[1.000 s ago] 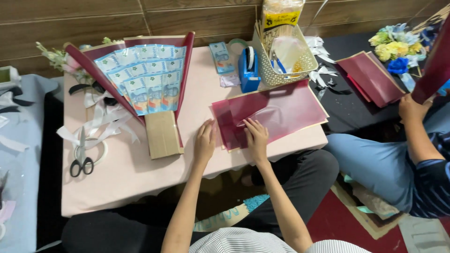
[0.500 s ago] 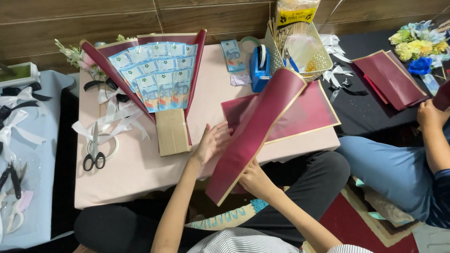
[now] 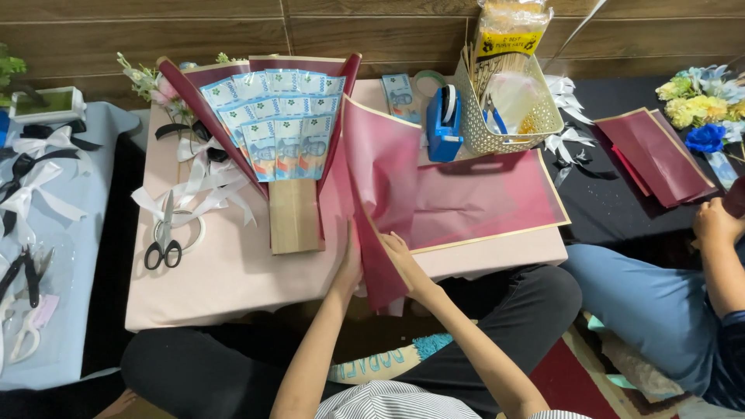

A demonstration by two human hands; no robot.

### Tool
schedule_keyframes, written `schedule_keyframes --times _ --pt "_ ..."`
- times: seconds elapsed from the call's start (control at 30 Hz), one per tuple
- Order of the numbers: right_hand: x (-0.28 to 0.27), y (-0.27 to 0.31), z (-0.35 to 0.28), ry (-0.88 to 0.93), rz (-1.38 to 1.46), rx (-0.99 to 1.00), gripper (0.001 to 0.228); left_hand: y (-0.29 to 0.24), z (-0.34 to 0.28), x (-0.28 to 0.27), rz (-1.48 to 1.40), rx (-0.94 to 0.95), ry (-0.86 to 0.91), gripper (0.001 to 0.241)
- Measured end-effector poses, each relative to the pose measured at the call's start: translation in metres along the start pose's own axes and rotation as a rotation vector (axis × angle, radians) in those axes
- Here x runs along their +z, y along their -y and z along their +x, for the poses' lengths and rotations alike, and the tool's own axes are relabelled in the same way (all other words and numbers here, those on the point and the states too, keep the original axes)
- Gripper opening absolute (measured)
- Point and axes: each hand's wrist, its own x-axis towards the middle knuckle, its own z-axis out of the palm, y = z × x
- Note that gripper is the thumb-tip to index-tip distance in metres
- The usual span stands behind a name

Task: Wrapping a money bouquet with decorative paper and securing it with tape at a craft station.

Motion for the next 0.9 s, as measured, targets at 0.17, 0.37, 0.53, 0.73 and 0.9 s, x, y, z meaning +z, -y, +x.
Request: schedule_keyframes --times 0.17,0.37,0.53,0.73,0.9 --pt "0.008 -0.021 0.003 -0.003 -0.057 0.085 0.041 0.036 0.081 -0.028 -0.1 0.084 -0.049 0.095" --pt "-0.009 -0.012 -0.007 0.023 -0.081 0.121 0.051 0.05 0.103 -0.027 -0.092 0.26 0.008 0.076" --pt "-0.038 0.03 -0.007 0.039 -0.004 0.151 0.08 0.101 0.185 -0.055 -0.273 0.354 0.029 0.077" --pt "-0.055 0.035 -0.012 0.085 0.072 0.242 0.065 0.094 0.151 -0.032 -0.405 0.33 0.049 0.07" --pt "-0.05 0.036 -0.027 0.238 -0.154 0.238 0.102 0.077 0.107 -0.015 -0.499 0.309 0.069 0.065"
